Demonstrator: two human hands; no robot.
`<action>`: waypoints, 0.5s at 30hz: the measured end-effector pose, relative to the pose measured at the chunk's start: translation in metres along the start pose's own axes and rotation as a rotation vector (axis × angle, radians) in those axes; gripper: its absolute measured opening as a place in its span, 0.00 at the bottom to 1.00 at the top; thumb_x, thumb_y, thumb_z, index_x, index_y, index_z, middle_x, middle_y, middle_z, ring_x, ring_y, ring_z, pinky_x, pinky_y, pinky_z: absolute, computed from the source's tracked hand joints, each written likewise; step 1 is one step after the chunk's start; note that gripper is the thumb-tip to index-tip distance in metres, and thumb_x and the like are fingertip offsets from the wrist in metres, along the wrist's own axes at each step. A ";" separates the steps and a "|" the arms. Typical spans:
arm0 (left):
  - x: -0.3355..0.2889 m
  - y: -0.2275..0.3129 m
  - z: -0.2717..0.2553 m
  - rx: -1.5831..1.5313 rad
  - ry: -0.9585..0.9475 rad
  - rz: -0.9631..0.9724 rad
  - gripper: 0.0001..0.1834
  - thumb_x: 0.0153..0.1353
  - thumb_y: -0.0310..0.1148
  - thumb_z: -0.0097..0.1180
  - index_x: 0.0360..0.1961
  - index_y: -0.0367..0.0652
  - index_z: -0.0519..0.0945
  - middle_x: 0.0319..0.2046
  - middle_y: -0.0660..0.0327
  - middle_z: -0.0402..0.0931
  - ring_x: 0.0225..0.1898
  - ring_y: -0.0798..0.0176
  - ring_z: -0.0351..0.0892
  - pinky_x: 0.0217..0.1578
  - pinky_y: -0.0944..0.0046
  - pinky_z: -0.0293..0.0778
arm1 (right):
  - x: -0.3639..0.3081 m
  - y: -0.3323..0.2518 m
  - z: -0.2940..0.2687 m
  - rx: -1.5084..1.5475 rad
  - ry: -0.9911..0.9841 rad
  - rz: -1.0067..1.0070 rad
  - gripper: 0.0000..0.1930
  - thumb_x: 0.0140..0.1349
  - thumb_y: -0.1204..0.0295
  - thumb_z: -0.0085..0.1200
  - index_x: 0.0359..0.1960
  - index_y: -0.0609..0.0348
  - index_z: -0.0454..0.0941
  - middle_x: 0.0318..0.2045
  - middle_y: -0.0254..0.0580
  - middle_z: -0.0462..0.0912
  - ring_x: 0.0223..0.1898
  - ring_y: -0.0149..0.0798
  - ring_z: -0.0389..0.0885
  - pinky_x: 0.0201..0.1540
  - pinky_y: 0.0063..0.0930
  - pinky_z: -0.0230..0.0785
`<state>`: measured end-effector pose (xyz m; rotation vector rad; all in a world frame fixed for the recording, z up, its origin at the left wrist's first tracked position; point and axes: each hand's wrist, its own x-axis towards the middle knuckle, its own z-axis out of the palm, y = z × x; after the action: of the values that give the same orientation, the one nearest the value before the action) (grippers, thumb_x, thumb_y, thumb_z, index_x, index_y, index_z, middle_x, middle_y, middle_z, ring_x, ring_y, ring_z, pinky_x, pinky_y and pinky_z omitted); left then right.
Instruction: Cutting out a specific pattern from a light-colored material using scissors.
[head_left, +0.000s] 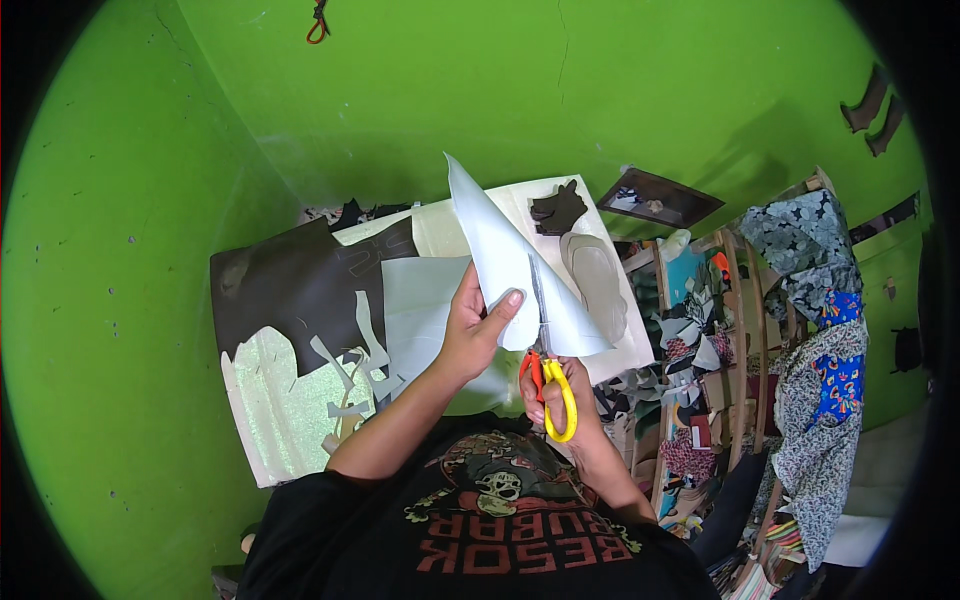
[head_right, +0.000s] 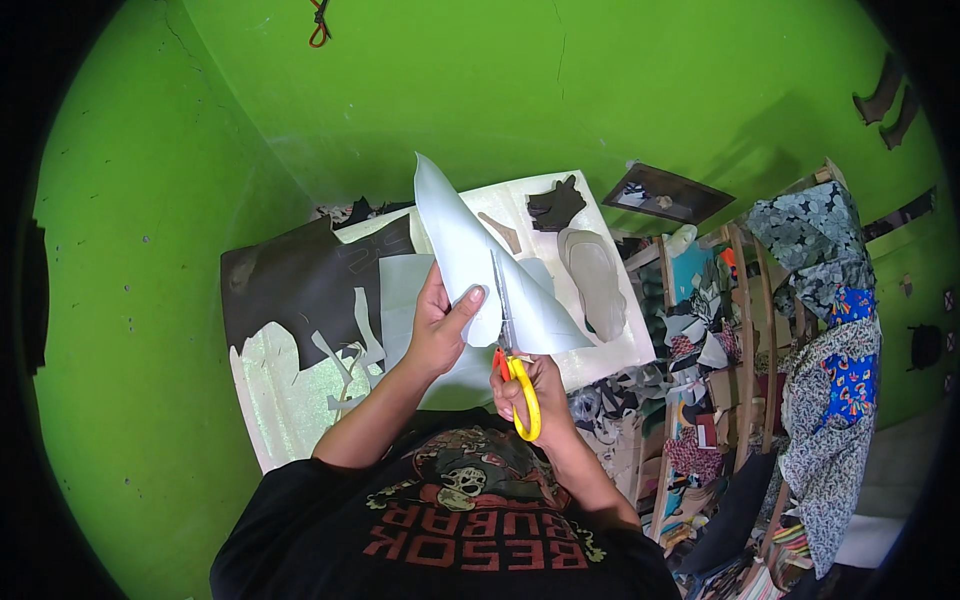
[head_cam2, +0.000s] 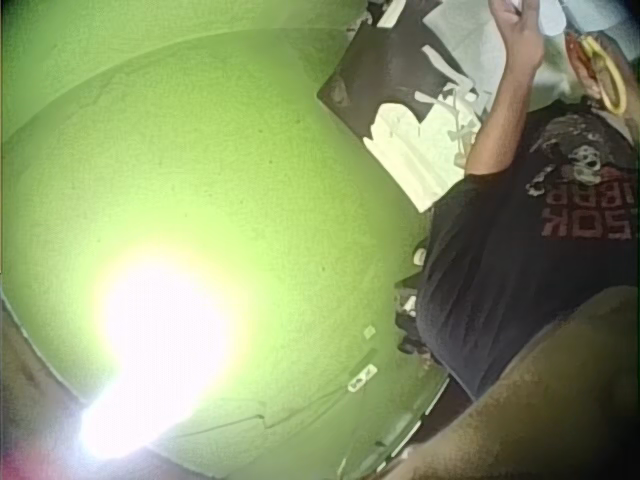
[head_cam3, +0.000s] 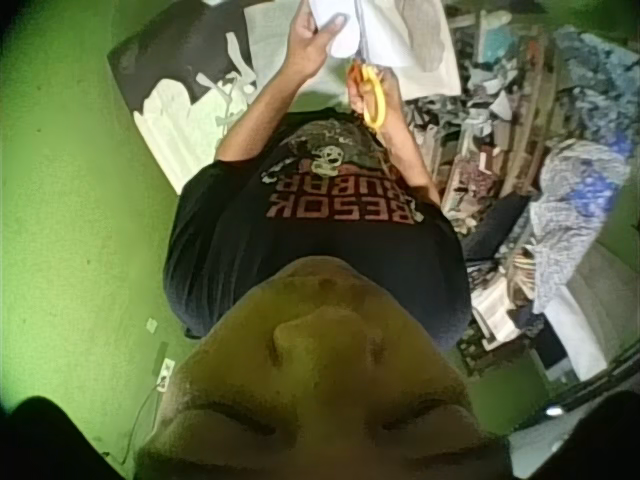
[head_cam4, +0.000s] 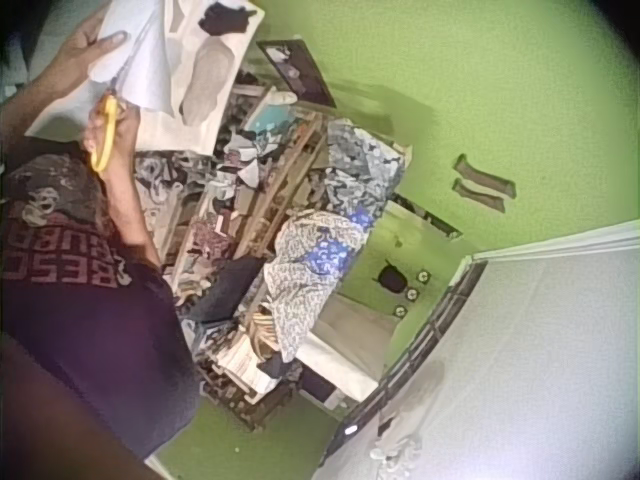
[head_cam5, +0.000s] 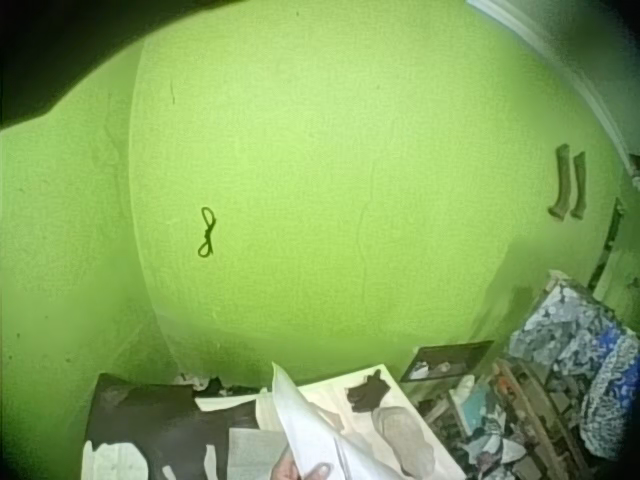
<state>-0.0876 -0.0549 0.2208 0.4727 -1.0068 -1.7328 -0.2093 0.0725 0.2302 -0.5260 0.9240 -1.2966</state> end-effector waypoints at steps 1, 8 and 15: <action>0.000 -0.001 -0.001 0.000 0.000 0.000 0.26 0.68 0.31 0.58 0.63 0.39 0.64 0.51 0.61 0.76 0.53 0.69 0.74 0.56 0.65 0.69 | 0.000 0.000 0.002 0.000 -0.001 0.000 0.21 0.58 0.81 0.55 0.52 0.54 0.62 0.24 0.41 0.73 0.16 0.27 0.66 0.17 0.20 0.59; 0.003 0.007 -0.003 -0.081 0.000 -0.040 0.27 0.67 0.31 0.58 0.64 0.38 0.64 0.52 0.60 0.75 0.53 0.69 0.75 0.56 0.65 0.70 | -0.001 -0.001 0.007 -0.107 0.001 -0.104 0.20 0.56 0.79 0.62 0.46 0.61 0.64 0.20 0.39 0.72 0.14 0.27 0.66 0.16 0.21 0.58; 0.015 0.010 -0.019 -0.103 0.084 -0.133 0.24 0.69 0.34 0.55 0.62 0.38 0.67 0.50 0.60 0.77 0.51 0.68 0.77 0.53 0.64 0.72 | -0.002 0.000 0.003 -0.196 -0.036 -0.041 0.35 0.56 0.56 0.70 0.55 0.61 0.61 0.23 0.38 0.72 0.16 0.27 0.66 0.18 0.20 0.59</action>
<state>-0.0744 -0.0773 0.2204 0.5518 -0.8385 -1.8571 -0.2066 0.0739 0.2322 -0.7223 1.0203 -1.2358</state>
